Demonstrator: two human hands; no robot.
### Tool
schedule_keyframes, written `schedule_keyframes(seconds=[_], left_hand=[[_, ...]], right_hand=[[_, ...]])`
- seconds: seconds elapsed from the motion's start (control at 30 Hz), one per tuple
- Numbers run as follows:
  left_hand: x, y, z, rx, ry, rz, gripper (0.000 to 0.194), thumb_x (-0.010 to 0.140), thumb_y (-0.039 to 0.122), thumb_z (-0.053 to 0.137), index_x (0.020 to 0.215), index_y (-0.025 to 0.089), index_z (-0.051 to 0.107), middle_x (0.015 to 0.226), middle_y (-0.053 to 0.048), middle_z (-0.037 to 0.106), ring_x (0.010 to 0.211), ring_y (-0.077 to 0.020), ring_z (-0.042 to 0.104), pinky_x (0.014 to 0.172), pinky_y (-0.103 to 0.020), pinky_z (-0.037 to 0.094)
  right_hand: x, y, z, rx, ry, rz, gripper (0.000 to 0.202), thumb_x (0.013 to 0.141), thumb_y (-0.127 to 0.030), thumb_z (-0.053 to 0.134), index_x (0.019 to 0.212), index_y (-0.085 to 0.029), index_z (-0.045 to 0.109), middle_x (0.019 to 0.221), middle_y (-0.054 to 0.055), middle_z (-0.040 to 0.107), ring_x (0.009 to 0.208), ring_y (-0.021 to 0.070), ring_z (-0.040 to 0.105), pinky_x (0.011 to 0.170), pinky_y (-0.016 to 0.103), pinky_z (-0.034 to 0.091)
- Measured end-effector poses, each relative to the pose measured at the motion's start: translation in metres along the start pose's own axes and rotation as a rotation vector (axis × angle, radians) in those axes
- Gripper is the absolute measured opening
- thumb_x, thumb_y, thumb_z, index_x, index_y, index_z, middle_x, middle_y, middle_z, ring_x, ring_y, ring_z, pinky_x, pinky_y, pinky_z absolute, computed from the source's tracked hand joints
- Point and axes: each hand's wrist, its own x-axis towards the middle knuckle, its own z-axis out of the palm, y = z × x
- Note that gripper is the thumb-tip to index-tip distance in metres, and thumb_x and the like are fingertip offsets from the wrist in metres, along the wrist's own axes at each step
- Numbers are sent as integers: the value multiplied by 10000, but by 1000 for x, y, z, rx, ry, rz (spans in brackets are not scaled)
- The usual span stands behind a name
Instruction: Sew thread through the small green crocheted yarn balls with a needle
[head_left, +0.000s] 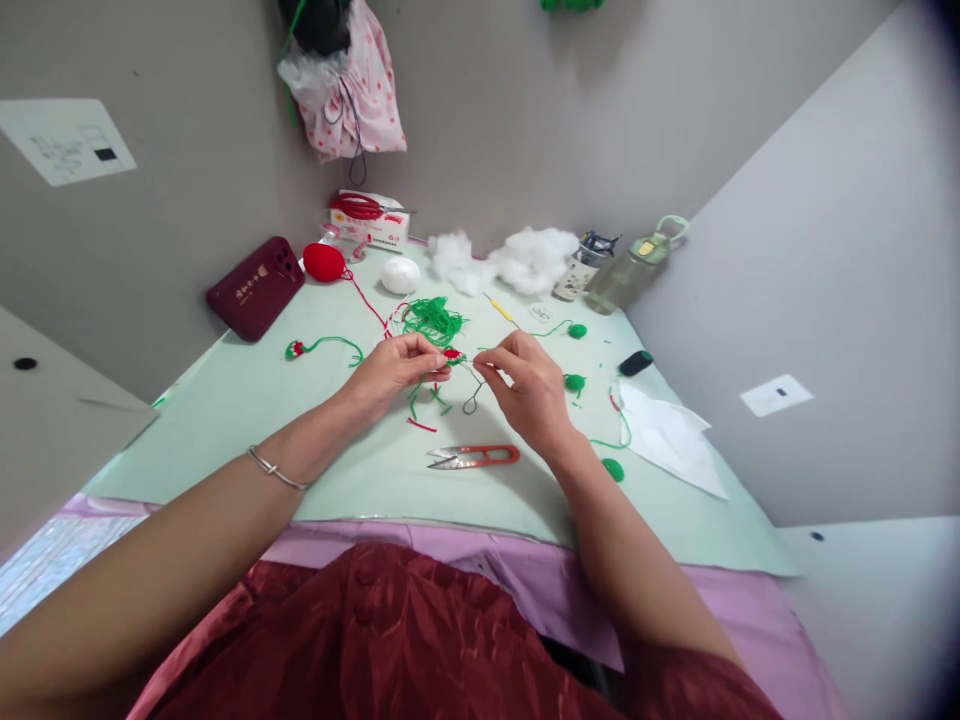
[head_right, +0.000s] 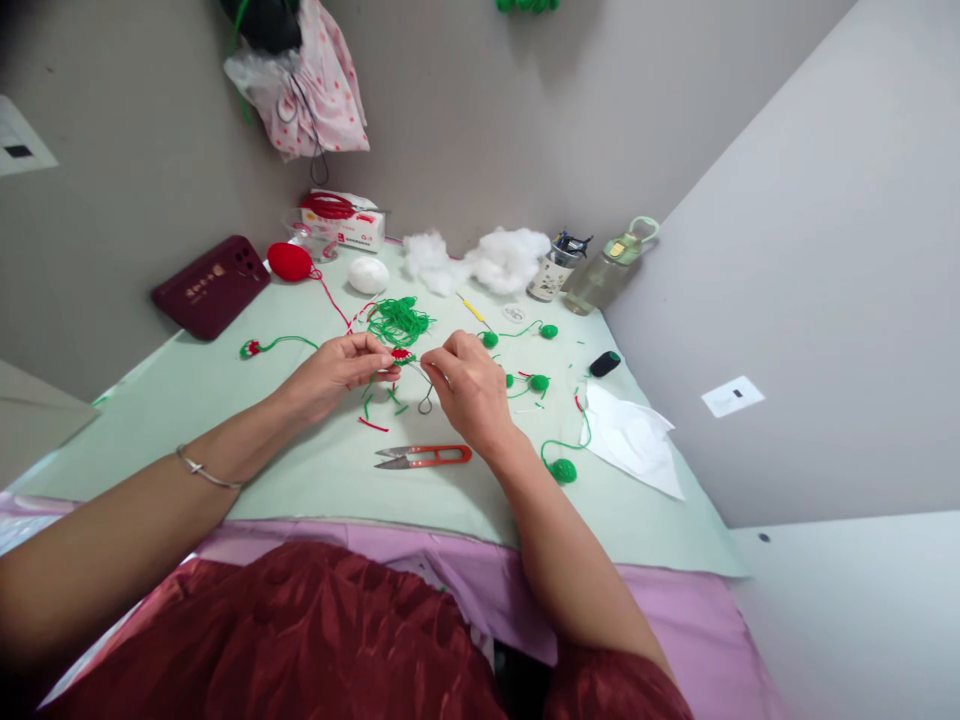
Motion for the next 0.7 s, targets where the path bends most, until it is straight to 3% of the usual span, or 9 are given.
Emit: schedule_keyframes(seconds=[0.17,0.43,0.7], left_hand=[[-1,2,1,-9,-34,-17,269,693,317,863,742,157,653,790,-4,657,803,-170,690,928,-409,541],[-3,7,0,-93,-155,-39,249,718,274,850,754,151,637,771,10,637,828,-174,703,958,-420,536],[-2,4,1,-92,-156,-17,274,696,280,877,759,140,650,780,3,648,813,-168,700,941,-404,550]], right_hand=[[0,1,0,99,-31,65,164,957,-215,600,857,-231,729,796,35,565,742,159,537,634,292,400],[5,6,-3,553,-94,270,78,882,-253,714,821,-218,747,741,5,549,688,141,494,657,297,415],[5,4,2,593,-56,301,93,855,-256,737,776,-208,724,722,-10,528,660,127,463,643,289,390]])
